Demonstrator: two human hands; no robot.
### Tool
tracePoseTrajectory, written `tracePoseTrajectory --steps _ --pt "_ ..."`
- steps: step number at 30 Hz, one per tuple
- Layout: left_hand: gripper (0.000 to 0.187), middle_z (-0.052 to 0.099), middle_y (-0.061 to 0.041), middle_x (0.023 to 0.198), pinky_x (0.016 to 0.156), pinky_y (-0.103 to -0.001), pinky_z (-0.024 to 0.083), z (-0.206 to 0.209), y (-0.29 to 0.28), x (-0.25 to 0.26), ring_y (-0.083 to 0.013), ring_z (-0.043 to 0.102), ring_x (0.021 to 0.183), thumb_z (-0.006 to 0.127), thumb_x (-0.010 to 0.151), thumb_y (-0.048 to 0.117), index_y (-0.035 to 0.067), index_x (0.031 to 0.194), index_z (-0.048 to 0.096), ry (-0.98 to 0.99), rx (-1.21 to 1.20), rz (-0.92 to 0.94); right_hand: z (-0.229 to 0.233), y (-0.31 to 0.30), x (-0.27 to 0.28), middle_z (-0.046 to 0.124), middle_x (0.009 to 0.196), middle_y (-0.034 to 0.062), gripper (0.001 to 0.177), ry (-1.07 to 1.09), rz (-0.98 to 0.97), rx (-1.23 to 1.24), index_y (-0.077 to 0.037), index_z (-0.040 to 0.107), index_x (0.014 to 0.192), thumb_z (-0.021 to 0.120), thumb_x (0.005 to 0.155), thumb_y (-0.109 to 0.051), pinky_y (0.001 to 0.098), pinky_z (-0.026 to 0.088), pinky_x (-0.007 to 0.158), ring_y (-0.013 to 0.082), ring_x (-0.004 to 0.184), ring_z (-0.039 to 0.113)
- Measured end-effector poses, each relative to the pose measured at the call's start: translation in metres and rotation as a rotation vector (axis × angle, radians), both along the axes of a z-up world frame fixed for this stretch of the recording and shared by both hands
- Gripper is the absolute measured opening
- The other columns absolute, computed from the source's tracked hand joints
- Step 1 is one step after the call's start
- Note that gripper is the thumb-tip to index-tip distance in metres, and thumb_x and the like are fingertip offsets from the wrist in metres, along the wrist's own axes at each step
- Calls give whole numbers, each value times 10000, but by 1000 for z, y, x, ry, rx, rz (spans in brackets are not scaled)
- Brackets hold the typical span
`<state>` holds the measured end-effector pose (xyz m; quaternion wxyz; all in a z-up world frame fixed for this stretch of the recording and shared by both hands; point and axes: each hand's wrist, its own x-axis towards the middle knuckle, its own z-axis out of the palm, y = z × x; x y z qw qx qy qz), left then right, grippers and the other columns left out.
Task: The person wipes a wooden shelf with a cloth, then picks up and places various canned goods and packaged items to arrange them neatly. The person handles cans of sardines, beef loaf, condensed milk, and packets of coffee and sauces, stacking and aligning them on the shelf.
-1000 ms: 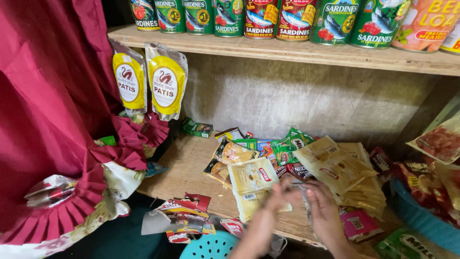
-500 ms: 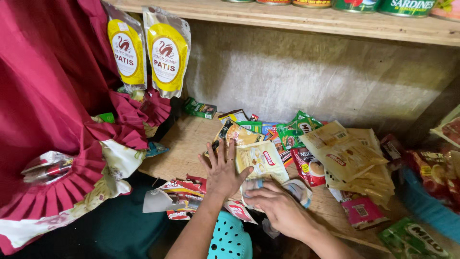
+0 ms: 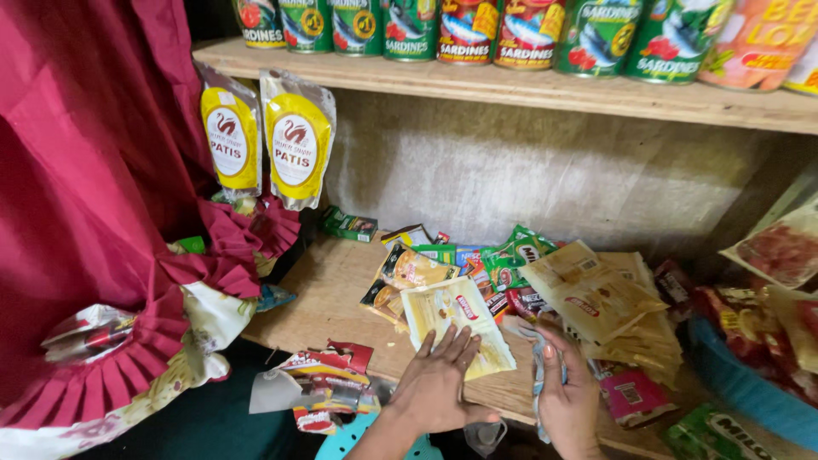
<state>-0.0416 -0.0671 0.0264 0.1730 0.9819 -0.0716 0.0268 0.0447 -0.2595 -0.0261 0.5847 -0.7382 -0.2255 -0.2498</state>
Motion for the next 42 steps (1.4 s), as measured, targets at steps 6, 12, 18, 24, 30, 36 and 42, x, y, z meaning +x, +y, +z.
tracePoseTrajectory --steps 6,12,18,24,30,36,42 --pt "705 515 -85 1551 1191 -355 344 1 9 -14 -276 484 1418 687 801 62 129 1490 553 -50 -89 -152 2 -14 -4 744 1141 99 266 114 -210 64 -104 700 1267 562 1047 -161 308 509 915 154 1043 684" --pt "479 657 -85 1405 1000 -336 516 35 26 -1 -193 660 1175 551 996 53 88 1472 585 -78 -1037 -66 39 -34 8 709 1179 103 253 -145 -187 139 -40 663 1316 553 1092 -85 259 486 930 116 1045 628" --pt "462 694 -153 1270 913 -360 604 35 24 5 -223 725 1066 499 976 37 21 1437 515 -39 -2154 140 89 -29 0 672 1200 72 228 -354 -140 131 -16 638 1320 528 1129 -70 237 485 968 89 1092 618" --pt "482 583 -145 1433 1135 -485 383 6 35 1 -326 504 1354 529 990 188 90 1460 478 -483 -855 556 99 11 7 717 1060 123 279 -53 -57 3 -52 680 1267 558 1054 -184 337 507 802 173 917 643" --pt "572 252 -122 1654 1201 -655 -2 -17 22 -2 -465 64 1544 432 1023 378 135 1539 383 -222 0 565 46 72 -19 721 1198 163 280 -284 226 -386 -52 698 1201 573 978 -166 462 466 991 370 1130 633" --pt "652 180 -105 1681 1122 -734 -29 -66 19 14 -484 63 1485 367 988 430 244 1604 264 -425 139 720 -2 42 7 714 1264 158 187 -275 290 -753 -78 726 978 575 867 -74 447 464 1027 349 1154 647" --pt "631 164 -91 1632 1132 -733 -16 -75 24 27 -466 57 1487 357 961 389 236 1563 247 -697 251 696 33 38 27 694 1210 181 268 -4 163 -775 -45 703 1104 536 894 -38 418 488 1001 364 1151 631"
